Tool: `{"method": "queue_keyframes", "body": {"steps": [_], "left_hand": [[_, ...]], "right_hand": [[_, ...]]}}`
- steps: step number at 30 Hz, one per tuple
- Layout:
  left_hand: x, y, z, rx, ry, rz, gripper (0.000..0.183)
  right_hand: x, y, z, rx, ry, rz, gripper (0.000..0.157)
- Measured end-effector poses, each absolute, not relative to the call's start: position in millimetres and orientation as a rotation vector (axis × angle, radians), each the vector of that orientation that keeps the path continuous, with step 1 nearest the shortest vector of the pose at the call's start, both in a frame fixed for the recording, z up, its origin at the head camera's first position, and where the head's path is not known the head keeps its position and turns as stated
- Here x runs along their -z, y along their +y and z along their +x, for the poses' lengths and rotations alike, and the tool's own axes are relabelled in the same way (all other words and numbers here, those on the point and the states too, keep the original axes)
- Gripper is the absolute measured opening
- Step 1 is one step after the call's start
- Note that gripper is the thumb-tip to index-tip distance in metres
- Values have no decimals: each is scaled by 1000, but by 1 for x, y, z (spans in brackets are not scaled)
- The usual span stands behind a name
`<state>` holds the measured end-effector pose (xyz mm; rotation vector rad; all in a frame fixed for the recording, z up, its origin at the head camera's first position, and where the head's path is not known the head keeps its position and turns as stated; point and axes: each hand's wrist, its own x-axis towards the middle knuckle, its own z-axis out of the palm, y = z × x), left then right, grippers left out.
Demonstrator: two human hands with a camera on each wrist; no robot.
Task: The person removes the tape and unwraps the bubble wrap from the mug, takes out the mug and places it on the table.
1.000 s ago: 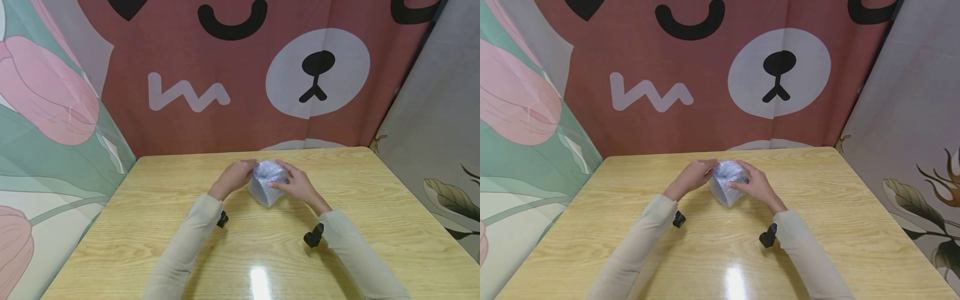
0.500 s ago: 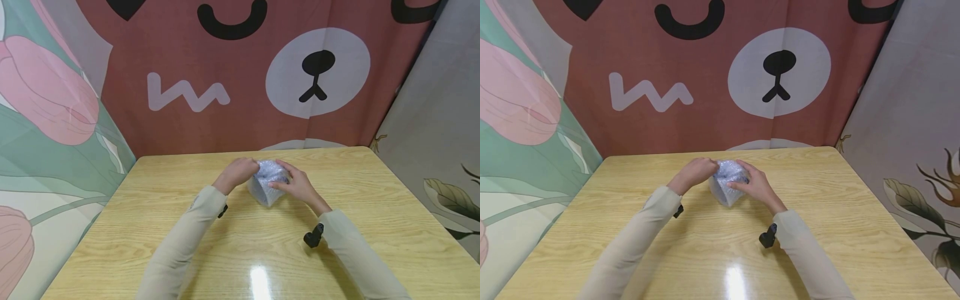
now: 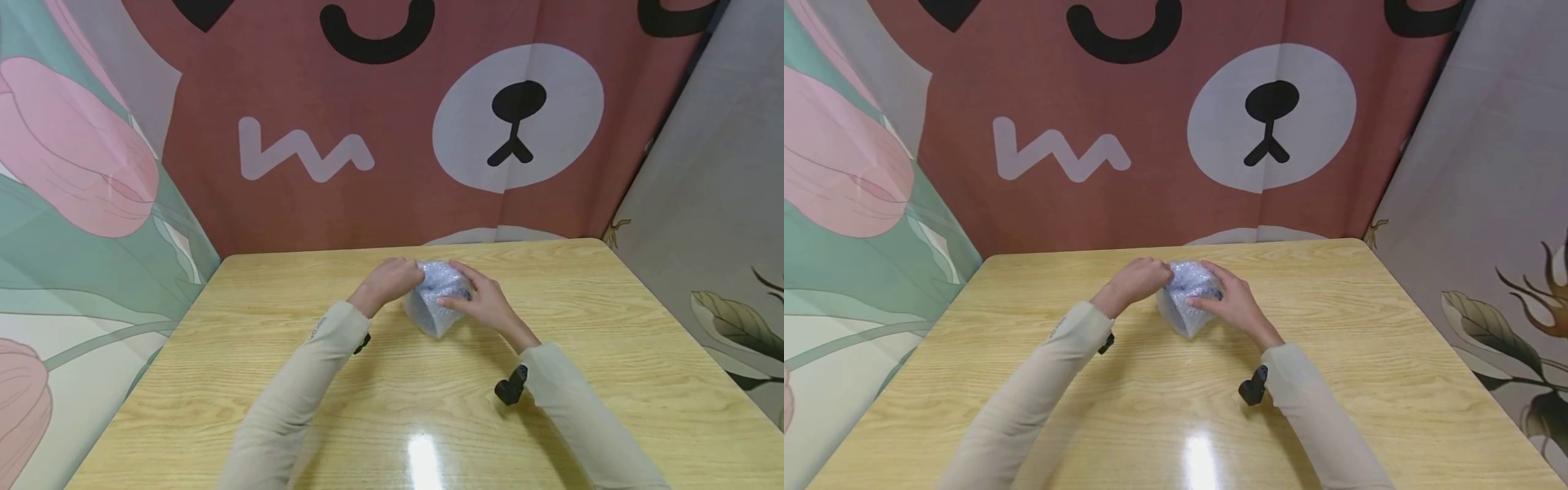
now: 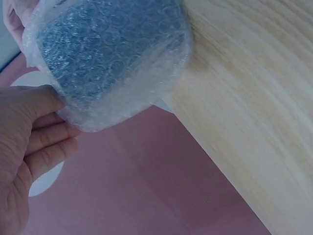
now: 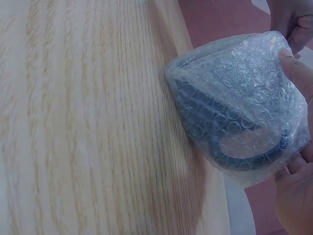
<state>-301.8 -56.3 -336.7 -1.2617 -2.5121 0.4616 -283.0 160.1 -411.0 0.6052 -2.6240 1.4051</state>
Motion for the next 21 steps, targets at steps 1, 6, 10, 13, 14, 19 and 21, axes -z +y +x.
{"method": "queue_keyframes", "body": {"steps": [1,6,10,13,14,19,21], "left_hand": [[337,-57,-302,-467,-2499,-1270,17],[340,-61,-304,-481,-2467,-1304,15],[339,-63,-305,-488,-2455,-1341,14],[338,-64,-306,-513,-2427,-1368,14],[337,-64,-306,-523,-2418,-1375,15],[337,-62,-306,-561,-2395,-1395,15],[337,-60,-307,-568,-2392,-1401,16]], "right_hand": [[411,160,-283,-1409,-2623,604,86],[412,160,-284,-1438,-2612,602,86],[413,160,-284,-1442,-2605,607,86],[414,160,-285,-1443,-2599,611,85],[414,160,-285,-1443,-2598,610,85],[415,160,-285,-1447,-2586,624,85],[415,160,-285,-1450,-2583,629,84]]}}
